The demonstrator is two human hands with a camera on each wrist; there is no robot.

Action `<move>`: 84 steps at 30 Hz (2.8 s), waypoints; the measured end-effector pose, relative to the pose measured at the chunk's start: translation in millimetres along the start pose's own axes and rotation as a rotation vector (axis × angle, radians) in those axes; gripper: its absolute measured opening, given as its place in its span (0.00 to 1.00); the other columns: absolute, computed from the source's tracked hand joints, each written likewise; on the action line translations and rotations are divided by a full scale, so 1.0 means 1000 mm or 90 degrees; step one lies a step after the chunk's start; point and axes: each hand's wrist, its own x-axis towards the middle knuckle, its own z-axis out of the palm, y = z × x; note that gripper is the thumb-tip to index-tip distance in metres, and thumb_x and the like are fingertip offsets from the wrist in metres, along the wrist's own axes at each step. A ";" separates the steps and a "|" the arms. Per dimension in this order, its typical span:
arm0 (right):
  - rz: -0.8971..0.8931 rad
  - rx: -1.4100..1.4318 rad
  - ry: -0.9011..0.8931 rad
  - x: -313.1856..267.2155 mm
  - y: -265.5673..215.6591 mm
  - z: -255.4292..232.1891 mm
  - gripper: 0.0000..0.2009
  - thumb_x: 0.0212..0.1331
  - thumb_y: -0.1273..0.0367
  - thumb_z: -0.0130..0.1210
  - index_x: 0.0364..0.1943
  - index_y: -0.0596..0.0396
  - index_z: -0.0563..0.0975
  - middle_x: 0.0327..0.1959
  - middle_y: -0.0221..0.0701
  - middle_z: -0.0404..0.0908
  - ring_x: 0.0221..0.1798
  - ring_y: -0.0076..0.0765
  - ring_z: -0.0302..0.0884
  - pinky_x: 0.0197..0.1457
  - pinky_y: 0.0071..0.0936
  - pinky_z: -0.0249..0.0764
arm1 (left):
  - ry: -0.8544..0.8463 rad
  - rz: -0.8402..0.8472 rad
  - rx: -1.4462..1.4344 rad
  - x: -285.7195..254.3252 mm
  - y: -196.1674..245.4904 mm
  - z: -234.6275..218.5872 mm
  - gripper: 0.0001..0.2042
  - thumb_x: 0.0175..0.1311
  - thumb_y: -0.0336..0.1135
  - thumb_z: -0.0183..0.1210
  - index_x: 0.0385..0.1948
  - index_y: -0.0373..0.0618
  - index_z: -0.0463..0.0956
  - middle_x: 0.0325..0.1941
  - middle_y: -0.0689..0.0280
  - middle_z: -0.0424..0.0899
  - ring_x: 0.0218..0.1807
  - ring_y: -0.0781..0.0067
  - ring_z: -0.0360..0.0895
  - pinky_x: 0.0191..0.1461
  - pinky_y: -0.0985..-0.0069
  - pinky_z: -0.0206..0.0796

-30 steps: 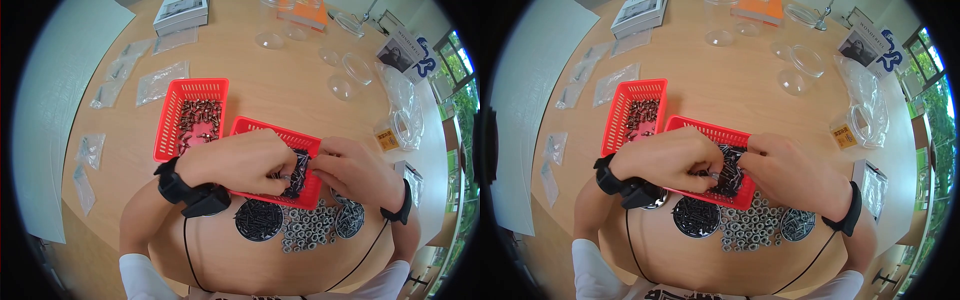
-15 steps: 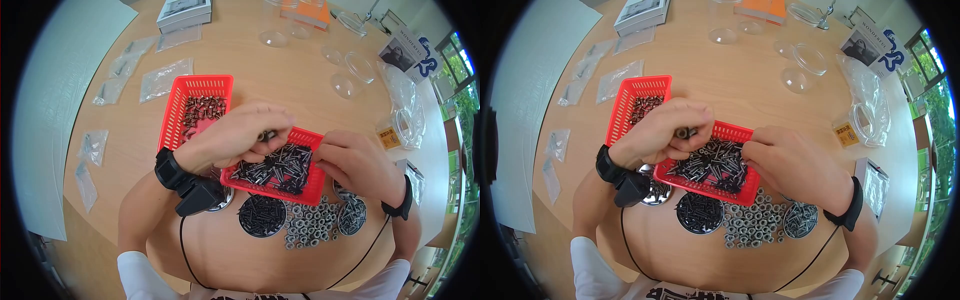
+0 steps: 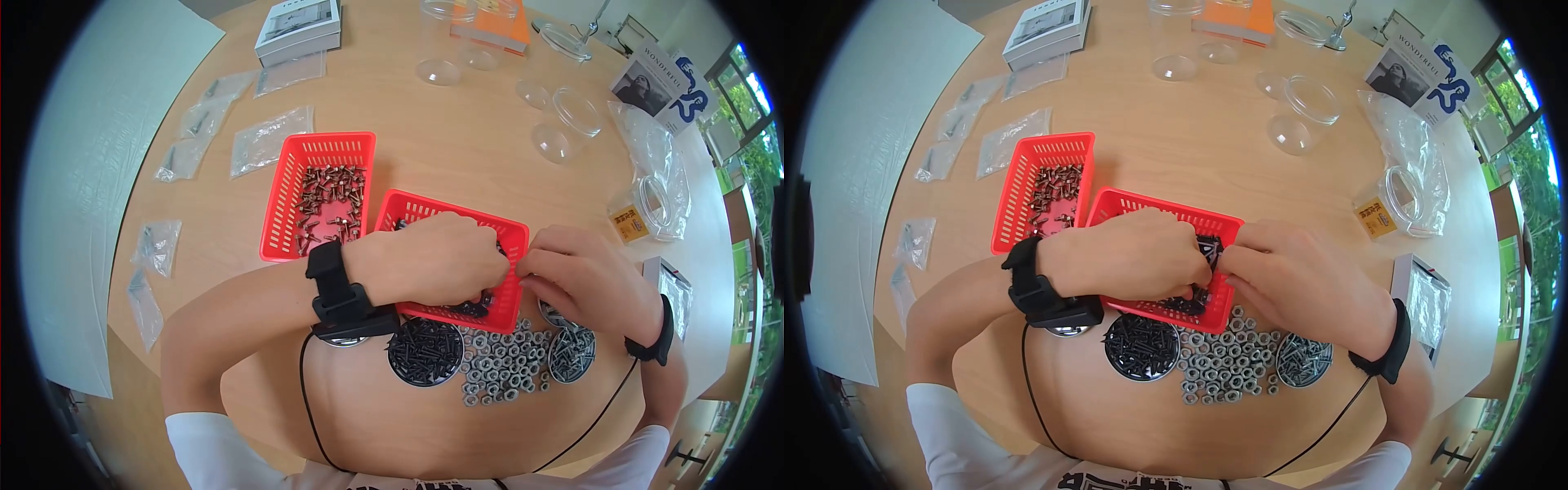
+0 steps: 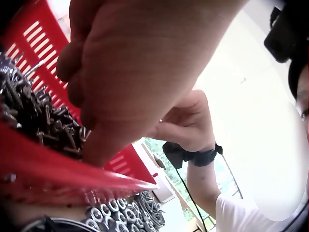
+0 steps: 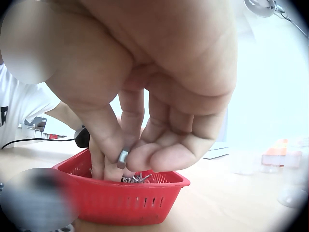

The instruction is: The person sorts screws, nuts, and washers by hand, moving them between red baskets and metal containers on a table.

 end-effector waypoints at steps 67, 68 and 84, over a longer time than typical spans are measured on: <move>-0.021 -0.098 -0.010 0.011 -0.009 0.015 0.04 0.46 0.74 0.59 0.25 0.55 0.75 0.31 0.32 0.73 0.39 0.42 0.72 0.44 0.37 0.71 | -0.102 -0.030 -0.063 -0.006 -0.013 -0.008 0.06 0.58 0.33 0.64 0.34 0.43 0.84 0.30 0.58 0.86 0.36 0.52 0.83 0.39 0.60 0.74; -0.022 -0.095 0.006 0.011 -0.007 0.014 0.04 0.46 0.74 0.60 0.25 0.55 0.75 0.31 0.32 0.74 0.38 0.43 0.72 0.43 0.38 0.71 | -0.117 -0.035 -0.063 -0.006 -0.013 -0.010 0.06 0.59 0.33 0.64 0.34 0.42 0.83 0.30 0.58 0.86 0.36 0.52 0.83 0.39 0.60 0.74; 0.041 -0.122 -0.066 0.035 -0.003 0.037 0.03 0.49 0.76 0.58 0.28 0.60 0.79 0.34 0.40 0.77 0.40 0.51 0.79 0.43 0.43 0.76 | 0.177 -0.149 -0.337 -0.036 -0.025 -0.014 0.08 0.64 0.29 0.50 0.34 0.34 0.77 0.29 0.59 0.82 0.30 0.68 0.76 0.37 0.67 0.68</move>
